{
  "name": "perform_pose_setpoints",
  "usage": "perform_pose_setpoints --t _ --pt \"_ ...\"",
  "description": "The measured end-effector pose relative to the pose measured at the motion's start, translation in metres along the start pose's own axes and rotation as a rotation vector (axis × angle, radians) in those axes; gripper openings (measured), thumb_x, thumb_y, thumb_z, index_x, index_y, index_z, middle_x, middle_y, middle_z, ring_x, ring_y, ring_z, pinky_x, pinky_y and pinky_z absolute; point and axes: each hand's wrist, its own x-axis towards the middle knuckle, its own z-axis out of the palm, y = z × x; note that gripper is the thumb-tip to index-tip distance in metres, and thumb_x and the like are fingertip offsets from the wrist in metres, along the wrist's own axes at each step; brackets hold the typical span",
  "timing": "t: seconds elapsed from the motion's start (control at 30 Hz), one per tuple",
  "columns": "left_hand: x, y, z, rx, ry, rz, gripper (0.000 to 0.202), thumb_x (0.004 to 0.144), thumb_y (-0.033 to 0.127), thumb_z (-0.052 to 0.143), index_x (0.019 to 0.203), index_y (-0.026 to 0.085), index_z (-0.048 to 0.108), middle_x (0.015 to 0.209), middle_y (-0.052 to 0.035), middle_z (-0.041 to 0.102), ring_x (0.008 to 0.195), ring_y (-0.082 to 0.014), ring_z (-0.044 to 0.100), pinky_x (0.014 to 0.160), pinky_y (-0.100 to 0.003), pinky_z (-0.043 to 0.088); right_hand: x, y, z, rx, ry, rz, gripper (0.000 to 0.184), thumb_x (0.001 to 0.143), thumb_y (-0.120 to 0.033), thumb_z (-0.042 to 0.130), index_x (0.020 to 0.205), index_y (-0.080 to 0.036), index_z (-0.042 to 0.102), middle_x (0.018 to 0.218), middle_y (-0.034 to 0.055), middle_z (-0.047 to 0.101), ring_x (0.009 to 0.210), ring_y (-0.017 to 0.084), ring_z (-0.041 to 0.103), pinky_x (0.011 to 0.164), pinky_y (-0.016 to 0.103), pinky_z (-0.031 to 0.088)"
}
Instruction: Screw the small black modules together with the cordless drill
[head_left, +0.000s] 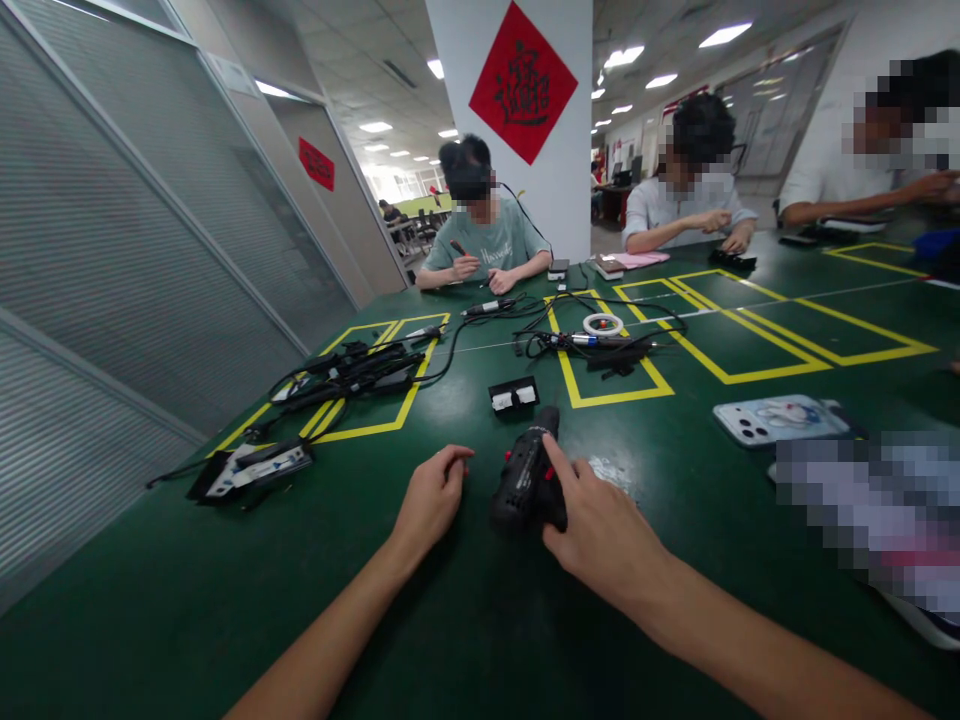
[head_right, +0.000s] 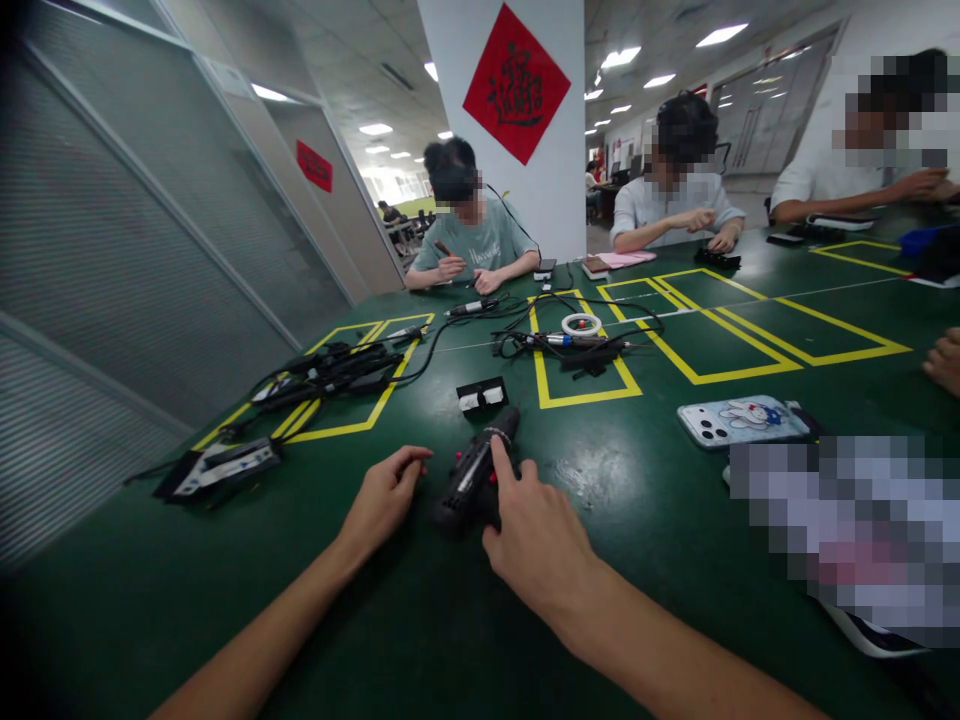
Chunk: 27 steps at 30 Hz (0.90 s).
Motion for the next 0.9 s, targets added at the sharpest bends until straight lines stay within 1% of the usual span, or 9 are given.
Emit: perform_pose_setpoints --t 0.1,0.2,0.3,0.47,0.57,0.63,0.73,0.8,0.9 --pt "-0.010 0.004 -0.002 -0.185 -0.195 0.057 0.031 0.079 0.040 0.056 0.101 0.022 0.065 0.098 -0.0064 0.068 0.093 -0.0258 0.060 0.084 -0.038 0.047 0.003 -0.018 -0.009 0.156 0.145 -0.060 0.093 0.070 -0.025 0.063 0.147 -0.031 0.011 0.107 0.0121 0.056 0.076 0.026 0.063 0.064 0.041 0.051" --pt "-0.025 0.003 0.000 -0.520 -0.383 0.083 0.053 0.069 0.046 0.067 0.118 0.025 0.059 0.117 -0.0082 0.063 0.113 -0.0306 0.054 0.098 -0.045 0.043 0.014 -0.035 -0.005 0.261 0.244 -0.099 0.092 0.072 -0.024 0.063 0.147 -0.032 0.011 0.114 0.0128 0.052 0.079 0.026 0.062 0.066 0.042 0.052" --pt "-0.037 0.005 0.005 -0.839 -0.430 0.040 0.071 0.068 0.060 0.062 0.129 0.026 0.050 0.129 -0.0100 0.055 0.119 -0.0323 0.050 0.099 -0.047 0.043 0.030 -0.049 0.012 0.332 0.260 -0.176 0.091 0.072 -0.019 0.060 0.147 -0.031 0.010 0.117 0.0130 0.049 0.086 0.026 0.059 0.069 0.042 0.052" --pt "-0.032 0.022 0.003 -0.887 -0.128 -0.112 0.060 0.078 0.059 0.050 0.129 0.027 0.048 0.123 -0.0086 0.059 0.113 -0.0281 0.056 0.093 -0.045 0.049 0.045 -0.070 0.034 0.409 0.240 -0.311 0.086 0.076 -0.018 0.054 0.148 -0.028 0.007 0.129 0.0142 0.044 0.102 0.027 0.054 0.083 0.045 0.049" --pt "-0.020 0.027 -0.008 -0.910 -0.008 -0.120 0.047 0.084 0.046 0.045 0.125 0.023 0.051 0.121 -0.0079 0.060 0.110 -0.0253 0.058 0.092 -0.041 0.049 0.048 -0.071 0.027 0.388 0.185 -0.518 0.081 0.077 -0.018 0.052 0.147 -0.021 0.013 0.135 0.0140 0.043 0.114 0.029 0.048 0.096 0.048 0.041" --pt "-0.011 0.022 -0.020 -0.924 0.056 -0.087 0.043 0.083 0.039 0.047 0.122 0.022 0.052 0.121 -0.0075 0.060 0.102 -0.0235 0.061 0.090 -0.040 0.049 0.059 -0.059 0.018 0.376 0.174 -0.627 0.070 0.080 -0.016 0.048 0.144 -0.023 0.023 0.130 0.0101 0.049 0.113 0.027 0.049 0.098 0.047 0.039" --pt "0.000 0.007 -0.040 -0.833 0.151 0.026 0.036 0.078 0.035 0.055 0.112 0.022 0.057 0.113 -0.0055 0.062 0.082 -0.0182 0.063 0.084 -0.040 0.050 0.094 -0.022 0.012 0.349 0.310 -0.465 0.055 0.084 -0.018 0.045 0.138 -0.021 0.036 0.121 0.0105 0.055 0.112 0.026 0.049 0.099 0.046 0.037" --pt "0.004 -0.003 -0.052 -0.690 0.189 0.107 0.025 0.075 0.034 0.060 0.096 0.021 0.062 0.094 -0.0033 0.065 0.073 -0.0163 0.060 0.082 -0.037 0.050 0.123 0.008 0.018 0.309 0.360 -0.304 0.051 0.084 -0.023 0.049 0.135 -0.017 0.041 0.122 0.0129 0.053 0.115 0.027 0.047 0.101 0.045 0.035" --pt "0.005 -0.011 -0.060 -0.493 0.184 0.112 0.018 0.074 0.037 0.063 0.079 0.020 0.062 0.073 -0.0021 0.060 0.071 -0.0181 0.058 0.077 -0.034 0.050 0.157 0.046 0.039 0.279 0.279 -0.203 0.060 0.077 -0.034 0.062 0.133 -0.017 0.045 0.132 0.0138 0.045 0.122 0.027 0.042 0.104 0.044 0.032"
